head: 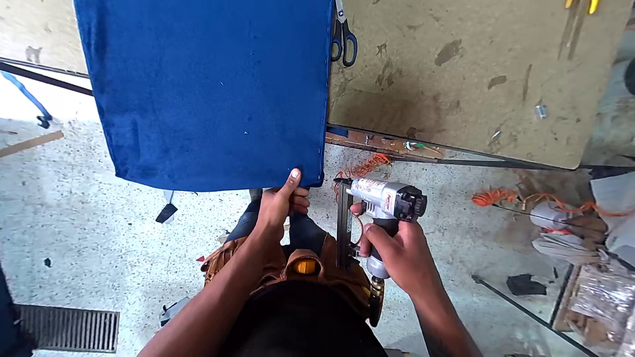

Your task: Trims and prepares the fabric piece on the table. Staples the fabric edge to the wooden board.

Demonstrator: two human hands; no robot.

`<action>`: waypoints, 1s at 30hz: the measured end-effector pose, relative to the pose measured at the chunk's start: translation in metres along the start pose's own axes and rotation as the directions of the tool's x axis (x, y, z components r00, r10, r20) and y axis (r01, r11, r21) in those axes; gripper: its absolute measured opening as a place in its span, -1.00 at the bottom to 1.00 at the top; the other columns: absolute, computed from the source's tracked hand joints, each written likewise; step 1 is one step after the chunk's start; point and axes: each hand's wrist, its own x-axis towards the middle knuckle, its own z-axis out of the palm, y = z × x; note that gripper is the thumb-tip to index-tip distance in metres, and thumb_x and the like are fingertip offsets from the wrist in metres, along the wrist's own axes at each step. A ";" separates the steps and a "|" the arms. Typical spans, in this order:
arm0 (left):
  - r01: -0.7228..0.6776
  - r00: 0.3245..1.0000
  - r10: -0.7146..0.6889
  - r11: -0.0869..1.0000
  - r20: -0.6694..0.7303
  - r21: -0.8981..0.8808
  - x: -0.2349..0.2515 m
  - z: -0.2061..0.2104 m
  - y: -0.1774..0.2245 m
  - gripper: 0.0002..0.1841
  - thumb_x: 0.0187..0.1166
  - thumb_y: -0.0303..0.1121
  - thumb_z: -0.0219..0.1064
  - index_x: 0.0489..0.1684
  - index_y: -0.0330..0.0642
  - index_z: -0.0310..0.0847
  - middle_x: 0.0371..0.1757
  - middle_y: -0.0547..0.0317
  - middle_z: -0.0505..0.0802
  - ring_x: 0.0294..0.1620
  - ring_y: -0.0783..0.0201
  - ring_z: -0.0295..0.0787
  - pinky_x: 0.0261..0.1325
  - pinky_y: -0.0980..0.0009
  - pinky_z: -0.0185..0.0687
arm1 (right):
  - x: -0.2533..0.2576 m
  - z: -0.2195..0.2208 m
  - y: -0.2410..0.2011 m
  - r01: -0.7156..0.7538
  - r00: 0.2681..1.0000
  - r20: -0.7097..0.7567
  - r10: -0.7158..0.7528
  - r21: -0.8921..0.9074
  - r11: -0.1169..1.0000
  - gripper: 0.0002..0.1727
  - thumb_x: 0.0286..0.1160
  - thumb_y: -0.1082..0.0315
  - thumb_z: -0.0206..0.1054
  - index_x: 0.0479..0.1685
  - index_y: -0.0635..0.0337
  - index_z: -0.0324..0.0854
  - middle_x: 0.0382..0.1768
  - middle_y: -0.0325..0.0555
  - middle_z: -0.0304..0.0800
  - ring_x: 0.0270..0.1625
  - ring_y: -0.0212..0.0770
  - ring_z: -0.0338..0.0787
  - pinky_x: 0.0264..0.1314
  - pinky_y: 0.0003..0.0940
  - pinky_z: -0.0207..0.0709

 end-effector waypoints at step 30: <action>-0.252 0.968 0.252 0.966 -0.010 -0.062 -0.025 -0.065 0.024 -0.59 0.66 -0.04 0.39 -0.31 -0.28 0.87 -0.44 0.02 0.93 -0.53 0.20 0.83 -0.34 0.31 0.78 | -0.018 0.122 -0.025 -0.174 0.969 -0.230 0.094 -0.361 0.916 -0.73 0.50 0.26 0.31 0.15 -0.20 0.67 -0.56 -0.24 0.77 -0.60 -0.20 0.77 -0.54 -0.17 0.75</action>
